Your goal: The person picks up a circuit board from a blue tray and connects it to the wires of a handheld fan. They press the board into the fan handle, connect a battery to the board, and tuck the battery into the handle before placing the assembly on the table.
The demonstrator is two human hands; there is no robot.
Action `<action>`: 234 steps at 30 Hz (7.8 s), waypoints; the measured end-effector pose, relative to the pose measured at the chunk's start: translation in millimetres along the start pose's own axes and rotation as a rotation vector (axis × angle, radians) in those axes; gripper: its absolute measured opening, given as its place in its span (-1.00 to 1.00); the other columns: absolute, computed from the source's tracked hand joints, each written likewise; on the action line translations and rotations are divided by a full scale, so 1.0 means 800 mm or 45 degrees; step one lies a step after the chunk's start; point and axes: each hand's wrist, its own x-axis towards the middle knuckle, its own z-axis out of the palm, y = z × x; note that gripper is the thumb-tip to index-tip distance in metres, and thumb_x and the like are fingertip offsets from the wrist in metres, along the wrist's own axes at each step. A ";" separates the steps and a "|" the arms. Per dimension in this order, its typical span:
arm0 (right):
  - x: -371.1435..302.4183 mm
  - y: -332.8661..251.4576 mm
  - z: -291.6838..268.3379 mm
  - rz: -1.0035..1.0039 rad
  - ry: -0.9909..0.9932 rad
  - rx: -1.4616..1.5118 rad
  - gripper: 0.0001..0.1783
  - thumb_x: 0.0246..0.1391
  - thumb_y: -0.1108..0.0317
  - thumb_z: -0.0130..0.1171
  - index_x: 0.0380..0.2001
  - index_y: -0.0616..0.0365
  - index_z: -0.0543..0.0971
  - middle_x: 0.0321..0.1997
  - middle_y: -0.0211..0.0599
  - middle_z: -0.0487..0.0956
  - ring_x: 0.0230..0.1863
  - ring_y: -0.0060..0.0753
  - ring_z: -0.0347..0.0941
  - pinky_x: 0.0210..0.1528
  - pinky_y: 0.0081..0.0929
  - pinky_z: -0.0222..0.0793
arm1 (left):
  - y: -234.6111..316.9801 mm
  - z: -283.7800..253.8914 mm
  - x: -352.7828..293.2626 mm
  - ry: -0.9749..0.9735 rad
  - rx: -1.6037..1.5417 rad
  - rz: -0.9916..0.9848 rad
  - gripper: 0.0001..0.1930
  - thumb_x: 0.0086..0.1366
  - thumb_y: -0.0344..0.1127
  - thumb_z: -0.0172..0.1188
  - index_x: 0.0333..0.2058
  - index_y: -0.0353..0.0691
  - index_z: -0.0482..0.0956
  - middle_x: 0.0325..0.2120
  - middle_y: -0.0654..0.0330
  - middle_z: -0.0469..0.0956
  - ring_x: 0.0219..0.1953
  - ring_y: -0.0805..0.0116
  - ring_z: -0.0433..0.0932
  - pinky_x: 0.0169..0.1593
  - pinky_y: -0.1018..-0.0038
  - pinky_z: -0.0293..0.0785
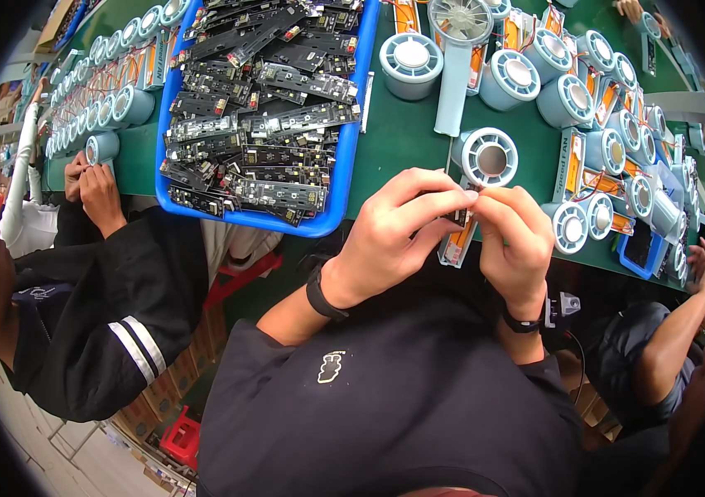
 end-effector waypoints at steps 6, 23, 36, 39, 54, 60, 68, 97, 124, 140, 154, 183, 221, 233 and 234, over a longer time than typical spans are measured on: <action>-0.001 0.004 0.001 -0.038 0.032 0.046 -0.82 0.01 0.70 0.29 -0.26 0.36 0.65 -0.28 -0.07 0.67 -0.46 -0.17 0.55 -0.39 -0.44 0.46 | -0.005 0.002 0.004 0.031 -0.052 0.036 -0.56 -0.01 -0.64 0.44 -0.08 -0.22 0.73 -0.18 0.12 0.64 -0.16 0.15 0.66 0.09 0.25 0.64; -0.007 -0.008 0.001 0.342 0.082 0.372 -0.81 0.05 0.65 0.34 -0.22 0.34 0.66 -0.25 -0.10 0.68 -0.45 -0.37 0.62 -0.39 -0.57 0.50 | -0.013 0.017 -0.004 0.243 0.389 0.389 -0.52 -0.05 -0.57 0.52 -0.07 -0.21 0.72 -0.23 0.17 0.63 -0.23 0.17 0.64 -0.16 0.36 0.64; -0.017 0.016 0.020 -0.001 0.316 0.139 -0.75 0.01 0.76 0.32 -0.20 0.36 0.66 -0.23 -0.16 0.66 -0.33 -0.46 0.61 -0.37 -0.56 0.54 | 0.010 0.006 -0.004 -0.022 -0.080 -0.208 -0.56 0.20 -0.56 0.39 0.08 -0.31 0.60 -0.14 0.09 0.57 -0.09 0.28 0.64 -0.09 0.42 0.69; -0.020 0.006 0.016 0.112 0.302 0.175 -0.75 0.01 0.77 0.32 -0.20 0.36 0.67 -0.23 -0.15 0.66 -0.36 -0.45 0.61 -0.37 -0.57 0.53 | 0.011 0.008 -0.007 -0.045 -0.301 -0.351 -0.55 0.27 -0.55 0.34 0.14 -0.32 0.55 -0.09 0.11 0.54 -0.05 0.35 0.63 -0.02 0.43 0.70; -0.022 0.003 0.026 0.119 0.288 0.110 -0.72 -0.06 0.75 0.37 -0.23 0.29 0.71 -0.27 -0.19 0.64 -0.37 -0.40 0.60 -0.36 -0.57 0.49 | 0.006 0.003 -0.007 -0.112 -0.459 -0.418 -0.62 0.33 -0.51 0.30 0.12 -0.35 0.55 -0.03 0.09 0.51 -0.03 0.34 0.61 0.01 0.43 0.72; -0.018 0.004 0.017 0.085 0.214 0.061 -0.74 -0.09 0.73 0.39 -0.28 0.27 0.69 -0.31 -0.22 0.64 -0.39 -0.38 0.60 -0.38 -0.53 0.49 | 0.003 0.002 -0.008 -0.122 -0.519 -0.434 -0.61 0.35 -0.50 0.29 0.14 -0.36 0.55 -0.03 0.07 0.50 -0.03 0.34 0.61 0.00 0.45 0.72; -0.015 0.012 0.022 -0.086 0.247 -0.038 -0.73 -0.23 0.65 0.44 -0.35 0.24 0.67 -0.41 -0.22 0.61 -0.48 -0.23 0.57 -0.49 -0.40 0.45 | -0.001 0.006 -0.012 -0.104 -0.531 -0.440 -0.59 0.29 -0.55 0.31 0.12 -0.38 0.56 -0.08 0.08 0.55 -0.08 0.30 0.64 -0.07 0.46 0.73; -0.019 -0.011 0.002 -0.003 0.409 -0.115 -0.86 -0.03 0.49 0.37 -0.46 0.16 0.56 -0.42 -0.27 0.64 -0.45 -0.18 0.60 -0.42 -0.31 0.45 | 0.021 -0.003 0.005 -0.240 -0.291 -0.475 -0.73 0.30 -0.53 0.28 -0.02 -0.38 0.55 -0.24 0.11 0.59 -0.35 0.32 0.63 -0.33 0.48 0.57; -0.044 -0.045 -0.024 0.735 -0.109 -0.324 -0.81 0.31 0.49 0.11 -0.05 0.31 0.47 -0.31 0.09 0.54 -0.32 0.14 0.53 -0.33 -0.11 0.39 | 0.012 0.012 0.060 -0.598 0.682 0.467 -0.88 0.13 -0.29 0.35 -0.36 -0.14 0.65 -0.04 0.23 0.57 0.33 0.01 0.29 0.36 -0.06 0.16; -0.065 -0.022 -0.001 0.472 0.070 0.022 -0.60 0.31 0.54 0.05 0.20 0.28 0.48 -0.10 0.02 0.55 -0.13 0.02 0.54 -0.07 -0.24 0.46 | 0.011 0.007 0.068 -0.500 0.943 0.664 -0.89 0.08 -0.30 0.32 -0.43 -0.18 0.73 -0.04 0.18 0.63 0.22 -0.03 0.48 0.27 0.07 0.43; -0.084 -0.013 0.005 0.534 0.258 0.050 -0.58 0.13 0.54 0.33 0.08 0.29 0.55 -0.09 -0.01 0.60 -0.08 -0.03 0.58 -0.01 -0.30 0.49 | 0.031 -0.002 0.074 -0.747 1.216 0.863 -0.85 -0.01 -0.30 0.29 -0.49 -0.24 0.72 -0.12 0.20 0.55 0.21 -0.05 0.46 0.24 -0.03 0.47; -0.061 -0.035 -0.004 0.285 0.101 -0.425 -0.67 0.04 0.57 0.38 -0.07 0.29 0.68 -0.12 -0.08 0.65 -0.18 -0.07 0.56 -0.06 -0.32 0.48 | -0.013 -0.023 0.080 -0.538 0.862 1.050 -0.93 -0.03 -0.33 0.33 -0.56 -0.13 0.62 -0.14 0.26 0.57 0.09 0.04 0.59 -0.16 0.38 0.70; -0.051 0.003 0.017 0.602 0.109 0.208 -0.88 0.23 0.46 0.26 -0.37 0.28 0.67 -0.49 -0.27 0.58 -0.52 -0.48 0.46 -0.47 -0.51 0.32 | -0.131 -0.098 0.399 -0.258 1.918 0.550 -0.75 0.32 -0.12 0.19 -0.28 -0.12 0.76 -0.26 0.04 0.73 -0.18 0.00 0.72 -0.03 0.16 0.63; -0.044 0.005 0.019 0.544 0.148 0.204 -0.85 0.20 0.39 0.30 -0.39 0.25 0.68 -0.56 -0.24 0.54 -0.55 -0.33 0.43 -0.50 -0.40 0.30 | 0.015 -0.055 0.282 -0.753 1.297 -0.137 -0.39 0.24 0.27 0.25 -0.08 -0.22 0.69 -0.28 -0.08 0.70 -0.15 -0.03 0.69 -0.05 0.16 0.62; -0.046 0.006 0.020 0.531 0.163 0.204 -0.85 0.21 0.39 0.29 -0.38 0.25 0.68 -0.56 -0.24 0.55 -0.54 -0.33 0.44 -0.50 -0.40 0.30 | 0.013 -0.057 0.275 -0.752 1.303 -0.146 -0.39 0.24 0.27 0.25 -0.08 -0.22 0.69 -0.28 -0.08 0.70 -0.15 -0.03 0.69 -0.05 0.16 0.62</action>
